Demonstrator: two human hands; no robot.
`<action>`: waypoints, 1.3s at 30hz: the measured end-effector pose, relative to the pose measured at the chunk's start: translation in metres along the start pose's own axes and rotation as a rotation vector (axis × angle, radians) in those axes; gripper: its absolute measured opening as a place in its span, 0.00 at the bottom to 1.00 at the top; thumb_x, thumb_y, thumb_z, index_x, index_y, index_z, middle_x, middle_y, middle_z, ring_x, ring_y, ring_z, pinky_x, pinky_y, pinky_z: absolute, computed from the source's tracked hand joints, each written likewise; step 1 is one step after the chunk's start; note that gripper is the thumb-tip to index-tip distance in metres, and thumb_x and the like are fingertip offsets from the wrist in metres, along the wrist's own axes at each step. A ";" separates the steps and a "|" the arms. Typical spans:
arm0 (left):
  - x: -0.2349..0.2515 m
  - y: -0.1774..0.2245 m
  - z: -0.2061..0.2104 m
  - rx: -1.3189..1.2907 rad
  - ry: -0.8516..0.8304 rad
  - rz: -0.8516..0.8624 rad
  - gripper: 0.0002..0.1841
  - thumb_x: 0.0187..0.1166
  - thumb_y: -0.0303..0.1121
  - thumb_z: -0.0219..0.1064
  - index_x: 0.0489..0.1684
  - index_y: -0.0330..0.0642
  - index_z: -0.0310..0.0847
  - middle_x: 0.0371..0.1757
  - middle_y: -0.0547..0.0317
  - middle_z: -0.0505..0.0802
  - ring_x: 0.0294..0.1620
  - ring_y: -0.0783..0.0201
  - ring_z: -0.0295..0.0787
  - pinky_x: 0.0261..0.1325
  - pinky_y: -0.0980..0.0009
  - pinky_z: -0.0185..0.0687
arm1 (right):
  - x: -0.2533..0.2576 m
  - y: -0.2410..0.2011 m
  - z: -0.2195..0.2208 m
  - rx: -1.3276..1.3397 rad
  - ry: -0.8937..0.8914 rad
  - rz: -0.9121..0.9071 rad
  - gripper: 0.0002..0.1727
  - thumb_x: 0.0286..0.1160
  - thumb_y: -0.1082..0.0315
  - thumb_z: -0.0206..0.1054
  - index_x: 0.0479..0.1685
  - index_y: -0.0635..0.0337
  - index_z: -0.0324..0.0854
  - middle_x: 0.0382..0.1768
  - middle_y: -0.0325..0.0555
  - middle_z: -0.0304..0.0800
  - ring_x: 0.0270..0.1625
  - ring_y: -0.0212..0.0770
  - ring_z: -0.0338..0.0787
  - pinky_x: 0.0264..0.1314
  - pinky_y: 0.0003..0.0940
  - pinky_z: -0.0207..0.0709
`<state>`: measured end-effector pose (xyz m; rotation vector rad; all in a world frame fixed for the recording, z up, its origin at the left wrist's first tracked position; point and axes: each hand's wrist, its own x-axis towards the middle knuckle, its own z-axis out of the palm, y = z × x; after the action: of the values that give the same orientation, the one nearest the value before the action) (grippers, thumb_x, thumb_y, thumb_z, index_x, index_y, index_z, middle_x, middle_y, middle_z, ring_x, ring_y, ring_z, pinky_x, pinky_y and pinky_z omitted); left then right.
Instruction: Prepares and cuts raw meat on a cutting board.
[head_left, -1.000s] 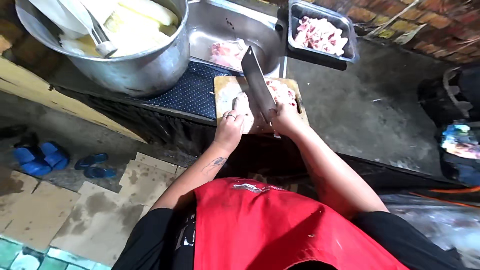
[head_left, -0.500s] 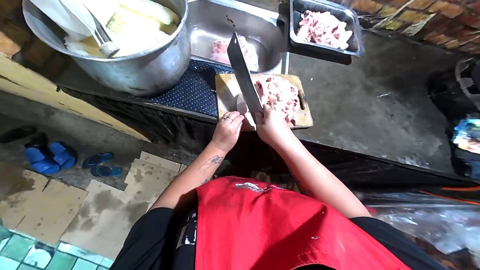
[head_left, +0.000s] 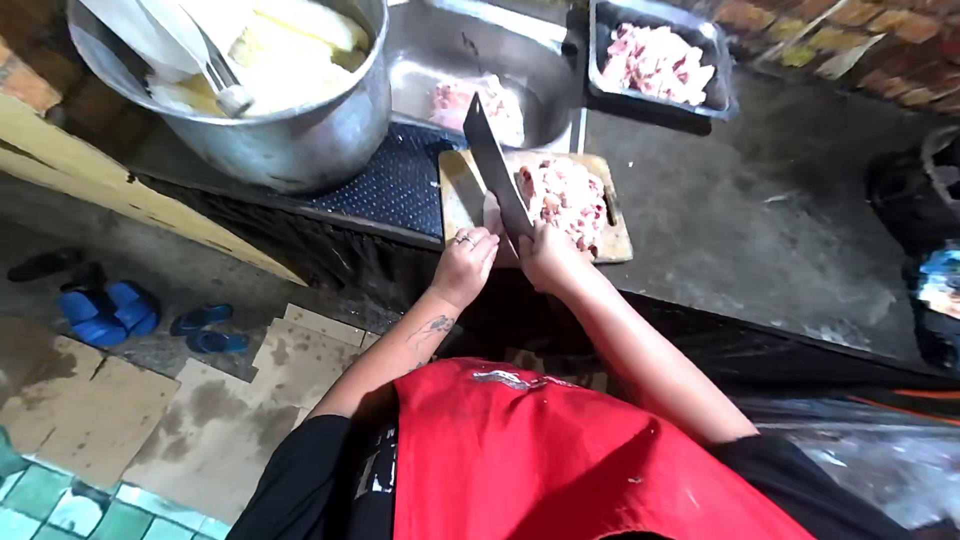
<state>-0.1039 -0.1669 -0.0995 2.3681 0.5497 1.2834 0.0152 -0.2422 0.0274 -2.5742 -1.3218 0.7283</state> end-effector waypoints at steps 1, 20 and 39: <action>0.002 -0.002 0.000 0.007 0.010 0.009 0.08 0.79 0.24 0.68 0.44 0.31 0.93 0.49 0.41 0.96 0.56 0.45 0.94 0.65 0.56 0.87 | 0.005 -0.001 -0.002 -0.025 -0.035 0.002 0.19 0.94 0.60 0.51 0.61 0.67 0.77 0.44 0.64 0.89 0.45 0.61 0.93 0.48 0.63 0.85; -0.002 -0.002 0.000 -0.005 0.003 -0.057 0.07 0.79 0.27 0.69 0.39 0.32 0.92 0.47 0.42 0.95 0.55 0.47 0.94 0.63 0.58 0.88 | -0.030 -0.007 -0.047 0.177 0.451 -0.263 0.16 0.91 0.62 0.52 0.62 0.66 0.74 0.29 0.51 0.85 0.27 0.48 0.89 0.35 0.51 0.86; 0.008 0.014 -0.009 0.072 -0.073 -0.176 0.04 0.71 0.15 0.66 0.33 0.28 0.86 0.51 0.38 0.94 0.60 0.43 0.92 0.66 0.52 0.86 | 0.052 -0.027 -0.012 0.046 -0.045 -0.068 0.17 0.87 0.60 0.59 0.54 0.68 0.80 0.47 0.64 0.89 0.50 0.61 0.92 0.52 0.64 0.82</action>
<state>-0.1059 -0.1736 -0.0824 2.3543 0.7742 1.1128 0.0270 -0.1836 0.0295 -2.4787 -1.3813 0.7991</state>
